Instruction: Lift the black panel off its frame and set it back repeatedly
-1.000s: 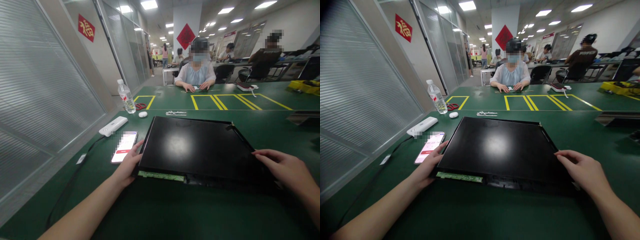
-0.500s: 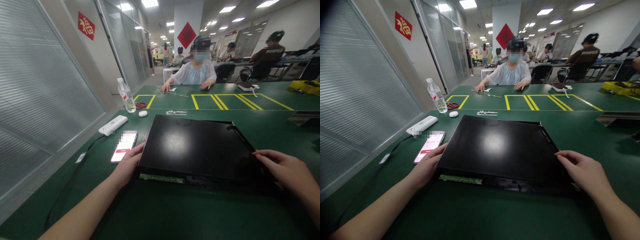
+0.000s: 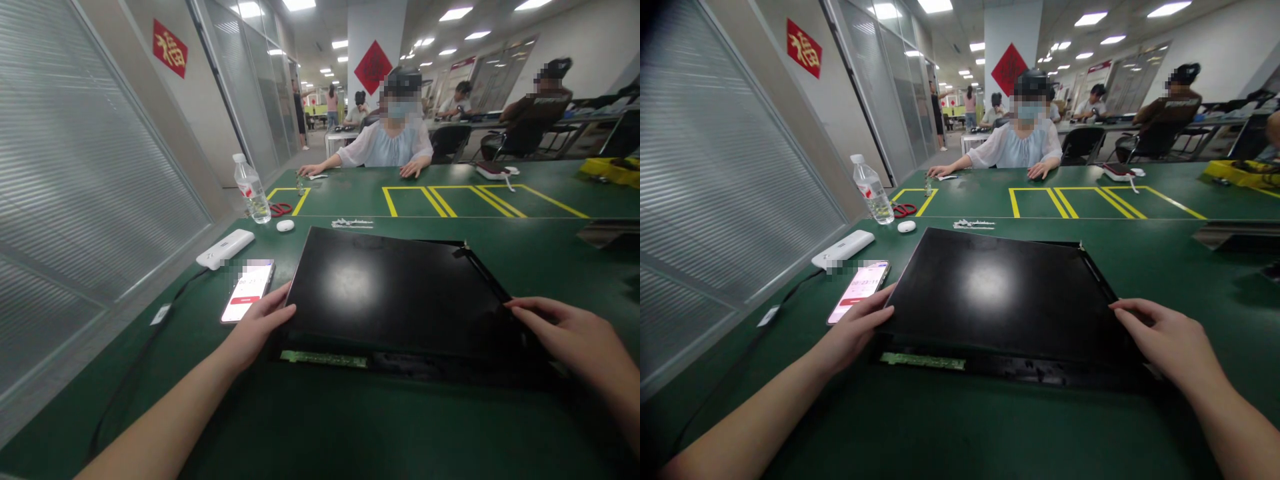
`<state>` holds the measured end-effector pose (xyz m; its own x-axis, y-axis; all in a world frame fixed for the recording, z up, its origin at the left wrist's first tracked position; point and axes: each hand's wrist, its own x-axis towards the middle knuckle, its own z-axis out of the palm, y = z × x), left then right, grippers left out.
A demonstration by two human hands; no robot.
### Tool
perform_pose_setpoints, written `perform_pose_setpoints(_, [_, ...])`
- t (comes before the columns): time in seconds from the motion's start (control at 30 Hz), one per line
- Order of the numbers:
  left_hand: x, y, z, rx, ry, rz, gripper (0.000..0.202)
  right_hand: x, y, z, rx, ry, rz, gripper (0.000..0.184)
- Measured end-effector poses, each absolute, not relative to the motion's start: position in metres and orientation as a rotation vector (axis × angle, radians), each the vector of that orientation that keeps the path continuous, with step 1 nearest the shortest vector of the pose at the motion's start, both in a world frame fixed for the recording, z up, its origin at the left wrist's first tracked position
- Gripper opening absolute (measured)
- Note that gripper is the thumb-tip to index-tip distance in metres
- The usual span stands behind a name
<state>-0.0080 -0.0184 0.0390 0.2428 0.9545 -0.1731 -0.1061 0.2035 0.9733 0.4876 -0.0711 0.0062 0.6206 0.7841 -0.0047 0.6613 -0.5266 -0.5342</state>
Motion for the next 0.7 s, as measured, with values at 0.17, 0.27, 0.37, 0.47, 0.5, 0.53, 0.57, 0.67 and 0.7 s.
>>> perform_pose_setpoints(0.17, [-0.013, -0.017, 0.033, 1.130, 1.087, 1.015, 0.058, 0.490, -0.070, 0.004, -2.349, -1.159, 0.333, 0.055])
perform_pose_setpoints(0.27, [-0.014, -0.017, 0.033, 1.146, 1.071, 1.055, 0.056, 0.492, -0.071, 0.003, -2.324, -1.176, 0.322, 0.054])
perform_pose_setpoints(0.37, [-0.011, -0.018, 0.036, 1.133, 1.009, 1.067, 0.052, 0.491, -0.072, 0.005, -2.345, -1.157, 0.348, 0.056])
perform_pose_setpoints(0.47, [-0.007, -0.020, 0.039, 1.092, 0.956, 1.070, 0.050, 0.490, -0.072, 0.006, -2.315, -1.161, 0.330, 0.057])
perform_pose_setpoints(0.5, [-0.007, -0.020, 0.039, 1.080, 0.945, 1.069, 0.051, 0.490, -0.071, 0.005, -2.292, -1.164, 0.312, 0.056])
perform_pose_setpoints(0.53, [-0.006, -0.020, 0.040, 1.073, 0.937, 1.072, 0.051, 0.490, -0.071, 0.004, -2.272, -1.159, 0.302, 0.057])
perform_pose_setpoints(0.57, [-0.005, -0.021, 0.040, 1.067, 0.932, 1.074, 0.052, 0.491, -0.070, 0.003, -2.258, -1.145, 0.308, 0.059])
perform_pose_setpoints(0.67, [-0.003, -0.021, 0.042, 1.059, 0.915, 1.079, 0.053, 0.491, -0.068, 0.000, -2.232, -1.071, 0.387, 0.069])
perform_pose_setpoints(0.7, [-0.003, -0.022, 0.042, 1.058, 0.908, 1.076, 0.053, 0.491, -0.068, 0.000, -2.222, -1.046, 0.420, 0.072])
